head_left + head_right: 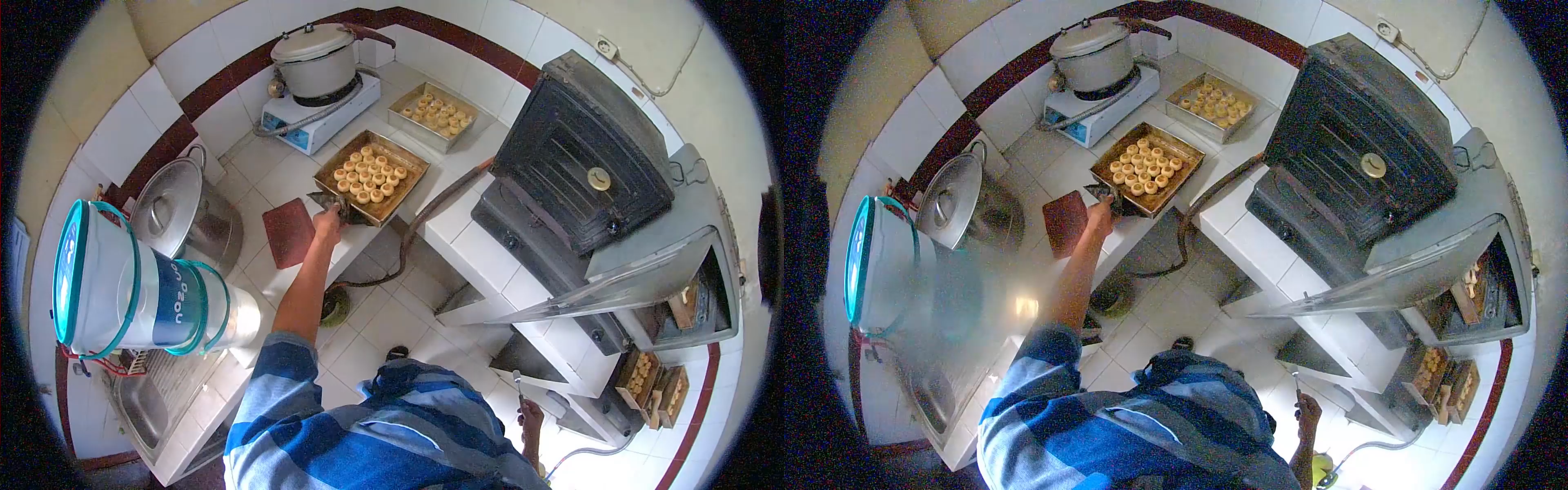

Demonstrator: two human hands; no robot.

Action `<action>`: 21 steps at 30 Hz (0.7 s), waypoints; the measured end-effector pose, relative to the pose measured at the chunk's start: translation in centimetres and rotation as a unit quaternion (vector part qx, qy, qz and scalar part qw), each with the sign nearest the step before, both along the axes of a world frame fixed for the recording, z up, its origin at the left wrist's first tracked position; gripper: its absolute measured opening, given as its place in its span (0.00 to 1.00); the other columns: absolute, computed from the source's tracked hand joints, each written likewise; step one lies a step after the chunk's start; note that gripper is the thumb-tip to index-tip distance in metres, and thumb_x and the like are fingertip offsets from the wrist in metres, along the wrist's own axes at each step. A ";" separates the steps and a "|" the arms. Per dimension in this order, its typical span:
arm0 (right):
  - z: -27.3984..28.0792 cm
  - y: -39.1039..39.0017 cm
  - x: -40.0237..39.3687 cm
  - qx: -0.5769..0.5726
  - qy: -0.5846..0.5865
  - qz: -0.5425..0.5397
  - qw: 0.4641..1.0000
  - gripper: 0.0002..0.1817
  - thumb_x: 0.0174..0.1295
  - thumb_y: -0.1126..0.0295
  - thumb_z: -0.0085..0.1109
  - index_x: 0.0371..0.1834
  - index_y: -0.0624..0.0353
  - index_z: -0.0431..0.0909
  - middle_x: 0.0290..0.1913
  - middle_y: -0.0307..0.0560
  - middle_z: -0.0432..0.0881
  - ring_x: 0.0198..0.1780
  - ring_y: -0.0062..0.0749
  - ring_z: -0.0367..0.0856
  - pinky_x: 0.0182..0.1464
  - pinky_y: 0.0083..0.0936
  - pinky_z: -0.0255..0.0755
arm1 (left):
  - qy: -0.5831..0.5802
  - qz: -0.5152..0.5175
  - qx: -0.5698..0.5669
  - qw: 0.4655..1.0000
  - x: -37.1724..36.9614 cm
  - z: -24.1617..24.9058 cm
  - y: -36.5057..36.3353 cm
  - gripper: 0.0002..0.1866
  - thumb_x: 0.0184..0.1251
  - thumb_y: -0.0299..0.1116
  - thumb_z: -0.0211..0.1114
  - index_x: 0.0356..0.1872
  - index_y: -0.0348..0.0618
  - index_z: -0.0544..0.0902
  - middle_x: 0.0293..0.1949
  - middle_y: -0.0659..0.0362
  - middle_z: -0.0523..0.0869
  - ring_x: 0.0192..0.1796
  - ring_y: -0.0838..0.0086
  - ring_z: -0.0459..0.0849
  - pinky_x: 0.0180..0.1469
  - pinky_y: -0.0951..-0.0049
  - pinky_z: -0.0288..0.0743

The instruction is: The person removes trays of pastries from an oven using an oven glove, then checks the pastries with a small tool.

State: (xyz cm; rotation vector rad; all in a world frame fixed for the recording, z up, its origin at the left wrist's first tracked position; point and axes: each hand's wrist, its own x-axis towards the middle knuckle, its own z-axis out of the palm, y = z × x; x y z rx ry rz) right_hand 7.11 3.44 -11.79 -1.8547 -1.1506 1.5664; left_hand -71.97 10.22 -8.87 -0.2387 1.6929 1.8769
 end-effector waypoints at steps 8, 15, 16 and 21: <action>-0.2 0.1 -0.8 -0.007 0.023 -0.021 0.999 0.13 0.66 0.68 0.66 0.49 0.63 0.83 0.29 0.43 0.81 0.19 0.18 0.70 0.19 0.17 0.63 | 0.104 0.040 -0.055 0.992 -2.2 -0.4 0.1 0.19 0.63 0.32 0.70 0.47 0.25 0.80 0.34 0.52 0.85 0.28 0.69 0.81 0.25 0.64 0.71; -2.2 -0.2 0.4 -0.008 0.017 0.007 1.000 0.15 0.65 0.62 0.69 0.50 0.59 0.83 0.29 0.41 0.82 0.18 0.18 0.72 0.18 0.17 0.64 | 0.112 0.049 -0.099 0.988 1.7 7.5 -1.9 0.16 0.64 0.30 0.70 0.46 0.27 0.79 0.35 0.54 0.84 0.31 0.69 0.82 0.26 0.66 0.73; -2.1 -0.4 0.5 -0.009 0.017 0.007 1.000 0.15 0.65 0.62 0.69 0.50 0.59 0.83 0.29 0.41 0.82 0.18 0.18 0.72 0.18 0.17 0.64 | 0.110 0.013 -0.066 0.992 1.2 6.8 -2.6 0.16 0.66 0.34 0.68 0.47 0.31 0.79 0.35 0.55 0.85 0.34 0.70 0.83 0.32 0.66 0.75; -1.4 0.3 0.0 -0.003 0.048 0.006 0.999 0.11 0.67 0.68 0.66 0.48 0.62 0.83 0.28 0.41 0.80 0.19 0.17 0.70 0.20 0.16 0.63 | 0.109 -0.014 -0.017 0.994 -0.8 4.6 -3.8 0.12 0.68 0.35 0.66 0.46 0.39 0.79 0.36 0.57 0.86 0.34 0.71 0.83 0.35 0.66 0.78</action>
